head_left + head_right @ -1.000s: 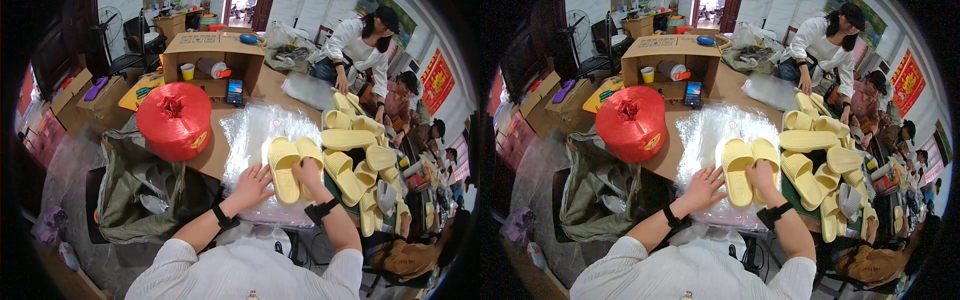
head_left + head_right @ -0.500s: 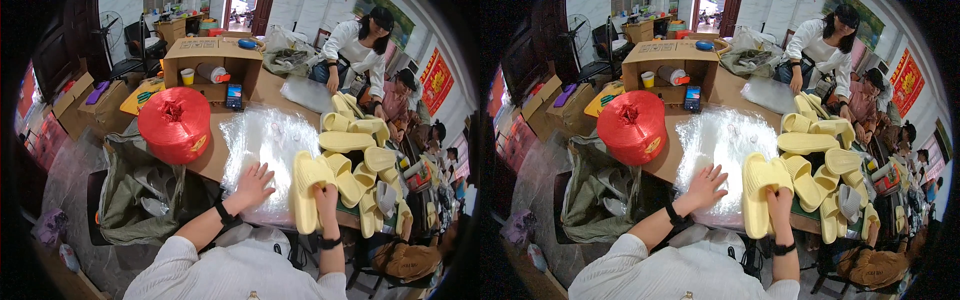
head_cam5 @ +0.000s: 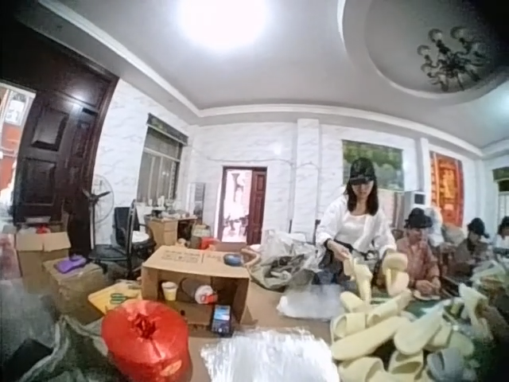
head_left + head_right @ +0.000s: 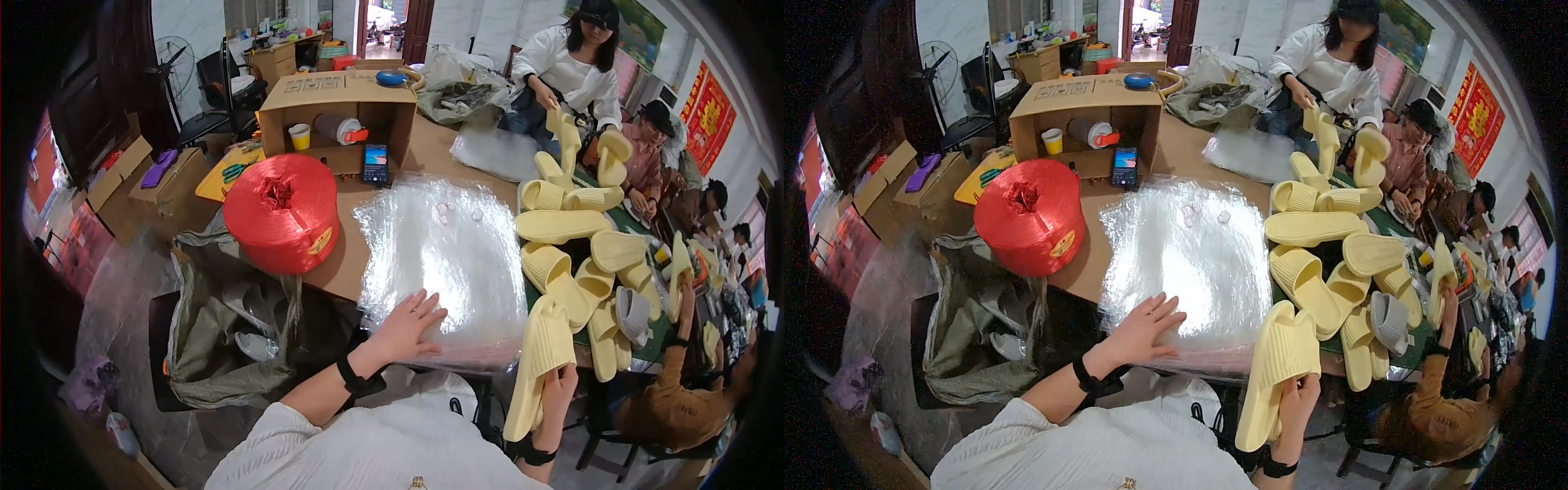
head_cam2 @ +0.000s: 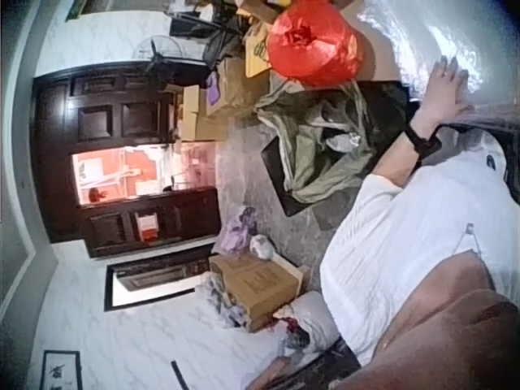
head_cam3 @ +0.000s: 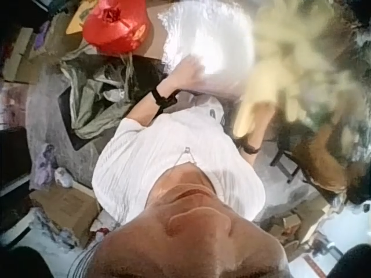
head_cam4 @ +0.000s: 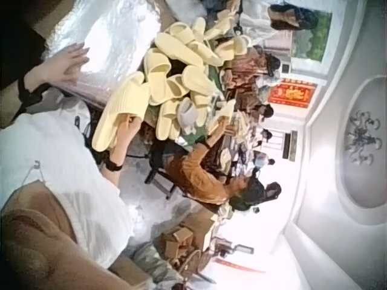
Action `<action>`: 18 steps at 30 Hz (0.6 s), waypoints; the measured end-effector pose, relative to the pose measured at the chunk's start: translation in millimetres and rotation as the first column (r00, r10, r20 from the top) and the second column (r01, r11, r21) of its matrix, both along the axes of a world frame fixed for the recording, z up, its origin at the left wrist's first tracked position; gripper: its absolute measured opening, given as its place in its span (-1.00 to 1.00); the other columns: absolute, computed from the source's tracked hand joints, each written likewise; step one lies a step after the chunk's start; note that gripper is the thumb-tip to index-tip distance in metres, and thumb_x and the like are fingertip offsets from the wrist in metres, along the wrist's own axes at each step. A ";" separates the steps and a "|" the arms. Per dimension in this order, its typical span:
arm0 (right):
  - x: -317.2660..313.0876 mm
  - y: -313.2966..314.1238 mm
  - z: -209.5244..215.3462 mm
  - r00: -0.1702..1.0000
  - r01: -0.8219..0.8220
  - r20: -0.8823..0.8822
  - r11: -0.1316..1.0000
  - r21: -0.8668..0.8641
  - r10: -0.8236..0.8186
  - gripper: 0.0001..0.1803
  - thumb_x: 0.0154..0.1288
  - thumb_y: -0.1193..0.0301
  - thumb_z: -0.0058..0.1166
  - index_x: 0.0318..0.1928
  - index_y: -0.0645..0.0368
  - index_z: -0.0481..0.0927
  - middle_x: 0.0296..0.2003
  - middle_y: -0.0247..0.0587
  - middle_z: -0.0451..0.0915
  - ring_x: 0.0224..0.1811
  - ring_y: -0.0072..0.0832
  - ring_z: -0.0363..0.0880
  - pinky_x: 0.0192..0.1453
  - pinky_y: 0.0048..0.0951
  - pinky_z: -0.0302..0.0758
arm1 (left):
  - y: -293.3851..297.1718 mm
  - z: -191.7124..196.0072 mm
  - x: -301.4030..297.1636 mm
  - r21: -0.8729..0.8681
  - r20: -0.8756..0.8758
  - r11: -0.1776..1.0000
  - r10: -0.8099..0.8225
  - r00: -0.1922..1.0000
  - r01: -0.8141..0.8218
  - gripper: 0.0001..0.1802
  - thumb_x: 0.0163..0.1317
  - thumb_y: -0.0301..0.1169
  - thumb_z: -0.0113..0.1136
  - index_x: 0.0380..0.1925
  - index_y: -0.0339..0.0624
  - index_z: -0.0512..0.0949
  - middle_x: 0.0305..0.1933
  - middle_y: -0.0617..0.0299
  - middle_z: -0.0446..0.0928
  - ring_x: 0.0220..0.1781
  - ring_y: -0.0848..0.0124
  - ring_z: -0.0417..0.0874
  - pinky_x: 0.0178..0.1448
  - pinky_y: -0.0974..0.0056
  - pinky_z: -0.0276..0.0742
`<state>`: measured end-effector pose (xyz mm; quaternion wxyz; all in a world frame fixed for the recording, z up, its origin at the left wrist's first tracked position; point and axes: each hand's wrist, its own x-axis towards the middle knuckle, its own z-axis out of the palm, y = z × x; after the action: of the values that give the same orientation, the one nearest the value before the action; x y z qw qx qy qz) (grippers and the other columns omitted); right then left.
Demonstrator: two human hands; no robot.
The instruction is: The recorder is placing pairs of slippers into plastic bags at a packaging station in a footwear factory.
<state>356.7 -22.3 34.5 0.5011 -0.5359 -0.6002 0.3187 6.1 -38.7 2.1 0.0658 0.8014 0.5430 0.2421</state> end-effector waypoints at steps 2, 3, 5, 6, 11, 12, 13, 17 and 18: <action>-1.7 -1.8 1.2 0.999 -0.024 0.040 1.000 -0.009 0.024 -0.77 0.32 0.49 0.13 -0.07 0.37 0.56 -0.29 -0.26 0.60 -0.29 -0.57 0.46 -0.19 -0.48 0.41 | 0.2 -5.2 0.8 0.051 0.032 0.999 -0.010 0.999 0.008 -0.22 0.12 0.03 0.30 0.29 -0.10 0.37 0.44 -0.13 0.20 0.47 -0.18 0.16 0.50 -0.07 0.10; -3.3 -2.1 1.6 0.995 -0.048 0.083 0.999 -0.021 0.050 -0.77 0.31 0.49 0.13 -0.08 0.37 0.56 -0.29 -0.25 0.60 -0.29 -0.56 0.47 -0.19 -0.47 0.41 | 3.3 -6.4 0.1 0.054 0.030 0.998 -0.011 1.000 0.009 -0.22 0.12 0.03 0.30 0.29 -0.10 0.37 0.44 -0.13 0.20 0.47 -0.18 0.16 0.50 -0.07 0.10; -11.1 -4.0 2.7 0.997 -0.035 0.069 0.999 0.000 0.035 -0.78 0.30 0.50 0.14 -0.09 0.37 0.57 -0.29 -0.25 0.60 -0.28 -0.54 0.49 -0.17 -0.47 0.42 | 9.0 -4.3 1.5 0.060 0.024 0.998 -0.008 1.000 0.006 -0.32 0.19 -0.07 0.28 0.27 -0.10 0.39 0.43 -0.07 0.25 0.46 -0.13 0.19 0.48 -0.06 0.15; -16.9 -5.1 6.4 0.998 -0.053 0.017 0.998 0.043 0.052 -0.78 0.30 0.50 0.14 -0.09 0.37 0.57 -0.29 -0.25 0.60 -0.27 -0.53 0.50 -0.17 -0.47 0.43 | 12.2 -5.3 1.3 0.060 0.025 0.998 -0.009 1.000 0.007 -0.32 0.19 -0.07 0.28 0.27 -0.10 0.39 0.43 -0.07 0.25 0.46 -0.13 0.19 0.48 -0.06 0.15; -22.3 -9.8 18.6 0.997 -0.072 -0.011 0.997 0.042 0.072 -0.77 0.29 0.51 0.14 -0.08 0.36 0.57 -0.26 -0.23 0.61 -0.24 -0.52 0.51 -0.14 -0.47 0.44 | 10.4 10.6 4.2 0.211 0.059 0.976 0.037 0.998 -0.049 -0.45 0.21 -0.27 0.27 0.20 -0.14 0.43 0.37 -0.10 0.32 0.42 -0.09 0.28 0.44 0.00 0.25; -22.0 -9.4 20.4 0.998 -0.068 0.010 0.997 0.040 0.068 -0.77 0.28 0.51 0.15 -0.08 0.36 0.57 -0.25 -0.23 0.61 -0.23 -0.52 0.51 -0.12 -0.46 0.44 | 10.1 8.8 5.0 0.208 0.060 0.977 0.034 0.998 -0.046 -0.45 0.21 -0.27 0.27 0.20 -0.14 0.43 0.37 -0.10 0.32 0.42 -0.09 0.28 0.44 0.00 0.25; -21.4 -9.7 21.8 0.997 -0.067 0.032 0.997 0.041 0.066 -0.77 0.28 0.52 0.15 -0.08 0.36 0.57 -0.23 -0.22 0.62 -0.22 -0.52 0.52 -0.11 -0.46 0.44 | 9.4 7.3 5.9 0.198 0.099 0.980 0.005 0.995 -0.024 -0.48 0.21 -0.30 0.27 0.17 -0.16 0.46 0.32 -0.08 0.37 0.37 -0.05 0.34 0.40 0.03 0.31; -21.4 -8.1 16.1 0.997 -0.066 0.039 0.997 0.039 0.064 -0.76 0.27 0.52 0.16 -0.07 0.36 0.58 -0.18 -0.20 0.63 -0.18 -0.49 0.53 -0.07 -0.45 0.44 | 10.1 -0.2 8.2 0.176 0.218 0.983 0.019 0.976 -0.058 -0.62 0.18 -0.40 0.25 0.03 -0.14 0.55 0.18 0.03 0.52 0.18 0.04 0.54 0.21 0.11 0.51; -20.9 -8.3 15.4 0.996 -0.081 0.047 0.994 0.077 0.077 -0.75 0.27 0.52 0.15 -0.06 0.35 0.58 -0.15 -0.19 0.63 -0.16 -0.47 0.54 -0.06 -0.45 0.44 | 9.0 7.0 9.3 0.169 0.221 0.984 0.011 0.975 -0.050 -0.62 0.18 -0.40 0.25 0.03 -0.14 0.55 0.18 0.03 0.52 0.18 0.04 0.54 0.21 0.11 0.51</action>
<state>335.8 -30.6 49.9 0.4955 -0.4984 -0.6437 0.3027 15.4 -29.7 9.2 0.0515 0.7640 0.5216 0.3763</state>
